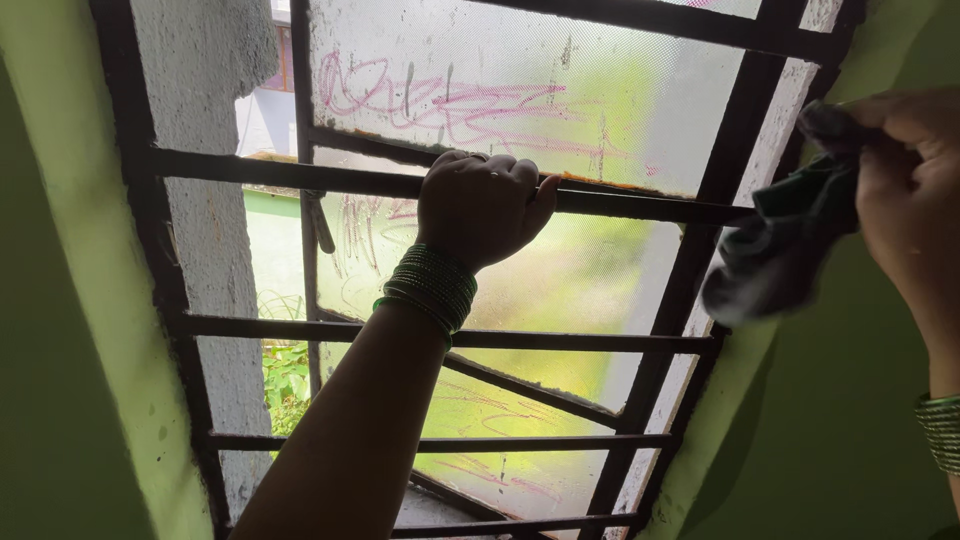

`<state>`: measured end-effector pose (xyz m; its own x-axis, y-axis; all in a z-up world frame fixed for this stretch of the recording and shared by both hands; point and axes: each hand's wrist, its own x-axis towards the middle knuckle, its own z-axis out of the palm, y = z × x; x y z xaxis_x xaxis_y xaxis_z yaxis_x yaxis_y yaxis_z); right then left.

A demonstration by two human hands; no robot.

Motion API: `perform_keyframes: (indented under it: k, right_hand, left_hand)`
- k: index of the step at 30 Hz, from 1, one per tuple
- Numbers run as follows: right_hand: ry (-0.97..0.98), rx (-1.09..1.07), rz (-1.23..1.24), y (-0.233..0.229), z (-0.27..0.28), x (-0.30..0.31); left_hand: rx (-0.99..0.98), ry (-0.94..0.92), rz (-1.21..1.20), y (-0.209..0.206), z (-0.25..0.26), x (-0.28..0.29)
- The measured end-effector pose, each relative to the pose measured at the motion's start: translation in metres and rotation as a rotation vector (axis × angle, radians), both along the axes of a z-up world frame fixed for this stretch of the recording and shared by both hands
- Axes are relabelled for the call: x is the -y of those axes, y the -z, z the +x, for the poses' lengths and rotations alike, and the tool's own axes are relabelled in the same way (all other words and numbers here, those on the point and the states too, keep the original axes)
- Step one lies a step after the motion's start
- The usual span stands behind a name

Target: The person wipes the glass of a barred window using a cloth, moving their hands across the panes and along the metal bars.

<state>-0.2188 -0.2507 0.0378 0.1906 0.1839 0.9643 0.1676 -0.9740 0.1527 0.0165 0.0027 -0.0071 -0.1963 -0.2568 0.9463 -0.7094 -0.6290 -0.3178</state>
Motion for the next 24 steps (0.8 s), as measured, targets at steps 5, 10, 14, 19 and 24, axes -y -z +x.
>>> perform_keyframes:
  k: [5, 10, 14, 19, 24]
  right_hand:
    - [0.107, -0.02, -0.023, 0.011, -0.009, -0.003]
    - [0.38, -0.012, -0.245, 0.019, 0.015, -0.015]
    - [0.512, 0.002, -0.341, 0.011, 0.056, -0.025]
    - [0.608, -0.119, -0.394, -0.01, 0.085, -0.039]
    - [0.714, -0.312, -0.427, -0.016, 0.091, -0.034]
  left_hand:
    - [-0.034, 0.02, 0.013, -0.001, -0.005, -0.003]
    - [-0.081, 0.0, 0.042, -0.003, -0.01, -0.005]
    - [-0.098, -0.009, 0.058, -0.003, -0.011, -0.005]
    - [-0.063, -0.044, 0.042, -0.001, -0.007, -0.003]
    - [-0.039, -0.017, 0.034, 0.0, -0.004, -0.003]
